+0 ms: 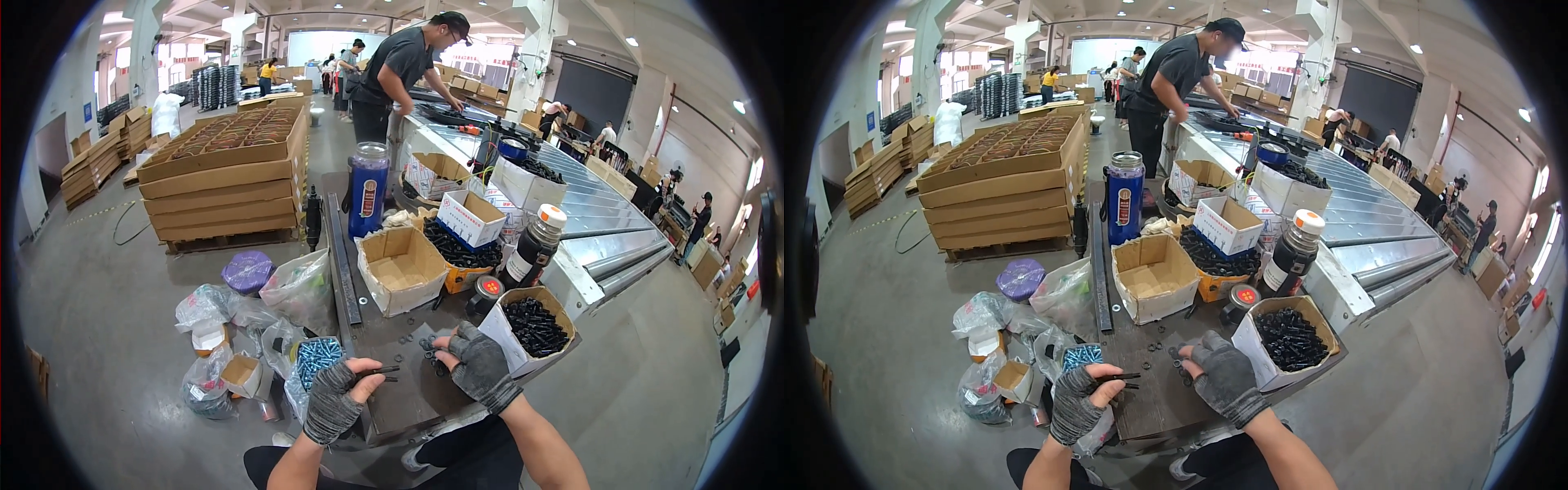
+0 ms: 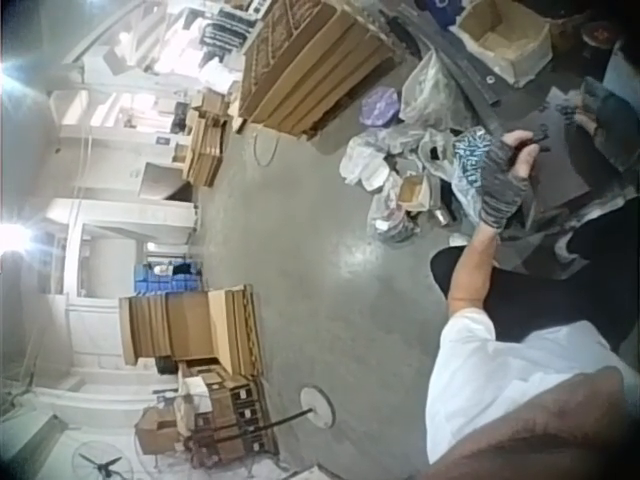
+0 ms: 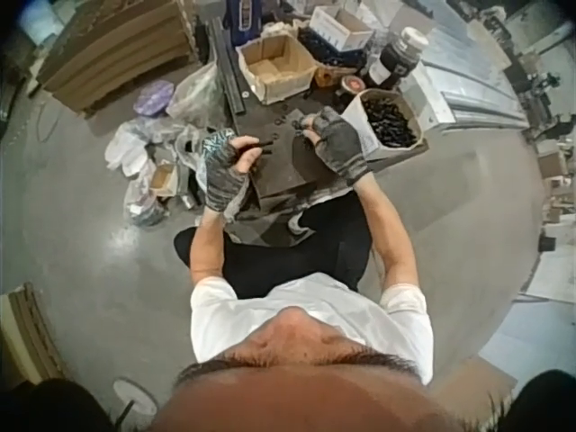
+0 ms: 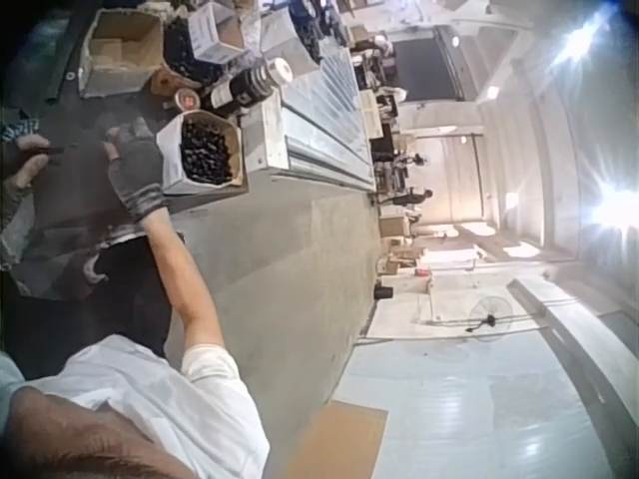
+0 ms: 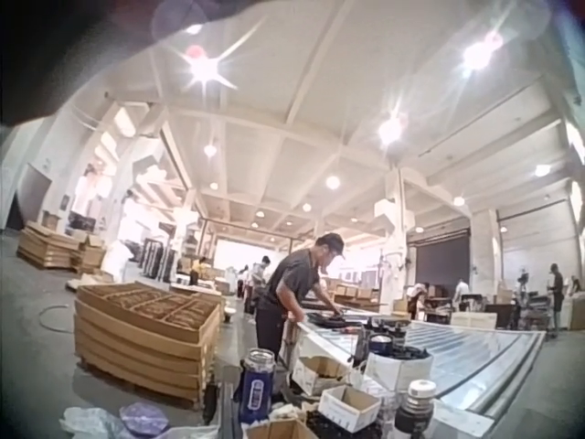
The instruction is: Assembling small metal rings onto plastic components at a factory workstation.
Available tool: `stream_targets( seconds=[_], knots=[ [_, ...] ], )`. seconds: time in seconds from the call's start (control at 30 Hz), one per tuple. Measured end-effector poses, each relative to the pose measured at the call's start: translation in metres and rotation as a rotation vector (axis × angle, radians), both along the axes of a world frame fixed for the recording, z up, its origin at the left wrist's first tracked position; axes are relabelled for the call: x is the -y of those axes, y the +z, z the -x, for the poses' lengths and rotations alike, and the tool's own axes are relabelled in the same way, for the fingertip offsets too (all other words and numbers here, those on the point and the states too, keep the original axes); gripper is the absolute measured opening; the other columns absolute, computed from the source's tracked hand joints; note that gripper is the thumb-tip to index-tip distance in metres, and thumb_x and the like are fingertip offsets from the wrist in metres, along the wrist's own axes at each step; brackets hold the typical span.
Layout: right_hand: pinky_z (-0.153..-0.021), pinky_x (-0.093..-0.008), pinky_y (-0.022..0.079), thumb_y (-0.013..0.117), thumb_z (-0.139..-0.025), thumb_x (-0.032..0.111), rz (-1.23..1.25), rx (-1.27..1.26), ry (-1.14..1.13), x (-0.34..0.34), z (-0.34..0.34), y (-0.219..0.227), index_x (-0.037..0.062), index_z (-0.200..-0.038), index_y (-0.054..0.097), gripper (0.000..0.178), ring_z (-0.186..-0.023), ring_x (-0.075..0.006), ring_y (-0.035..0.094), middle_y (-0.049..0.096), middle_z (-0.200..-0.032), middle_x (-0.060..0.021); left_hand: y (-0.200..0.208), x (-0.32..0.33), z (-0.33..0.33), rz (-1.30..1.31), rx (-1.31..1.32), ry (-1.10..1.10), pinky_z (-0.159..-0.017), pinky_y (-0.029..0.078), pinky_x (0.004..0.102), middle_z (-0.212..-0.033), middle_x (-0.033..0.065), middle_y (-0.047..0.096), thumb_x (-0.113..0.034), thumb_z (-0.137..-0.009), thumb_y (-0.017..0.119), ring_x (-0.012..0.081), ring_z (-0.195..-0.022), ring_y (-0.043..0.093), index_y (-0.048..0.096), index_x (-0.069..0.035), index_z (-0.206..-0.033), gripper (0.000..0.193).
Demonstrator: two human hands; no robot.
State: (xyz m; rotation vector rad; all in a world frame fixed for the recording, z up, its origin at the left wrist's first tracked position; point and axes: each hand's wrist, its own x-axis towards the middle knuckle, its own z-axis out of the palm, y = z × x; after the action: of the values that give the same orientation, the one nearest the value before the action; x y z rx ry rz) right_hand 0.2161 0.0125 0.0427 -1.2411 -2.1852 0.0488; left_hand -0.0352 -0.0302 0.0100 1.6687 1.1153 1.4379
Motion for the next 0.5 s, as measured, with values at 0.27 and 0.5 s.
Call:
stream_targets(
  seconds=[0.27, 0.5],
  knots=[
    [-0.077, -0.0408, 0.051, 0.071, -0.085, 0.017, 0.154, 0.135, 0.069, -0.015, 0.003, 0.002, 0.0096, -0.1, 0.071, 0.017, -0.091, -0.0318, 0.064, 0.062, -0.093, -0.0122, -0.01, -0.008, 0.0, 0.05, 0.054, -0.016, -0.071, 0.051, 0.0275, -0.086, 0.0067, 0.071, -0.01, -0.088, 0.073, 0.0141, -0.077, 0.066, 0.071, -0.003, -0.105, 0.018],
    [-0.072, -0.0352, 0.052, 0.072, -0.087, 0.016, 0.357, -0.171, 0.22, -0.01, 0.029, 0.021, 0.005, -0.1, 0.072, 0.017, -0.076, -0.0236, 0.067, 0.069, -0.083, -0.0117, -0.022, -0.012, -0.006, 0.037, 0.148, 0.101, -0.067, 0.052, 0.0265, -0.082, 0.0063, 0.071, -0.012, -0.089, 0.074, 0.0121, -0.072, 0.066, 0.071, -0.001, -0.105, 0.019]
  ],
)
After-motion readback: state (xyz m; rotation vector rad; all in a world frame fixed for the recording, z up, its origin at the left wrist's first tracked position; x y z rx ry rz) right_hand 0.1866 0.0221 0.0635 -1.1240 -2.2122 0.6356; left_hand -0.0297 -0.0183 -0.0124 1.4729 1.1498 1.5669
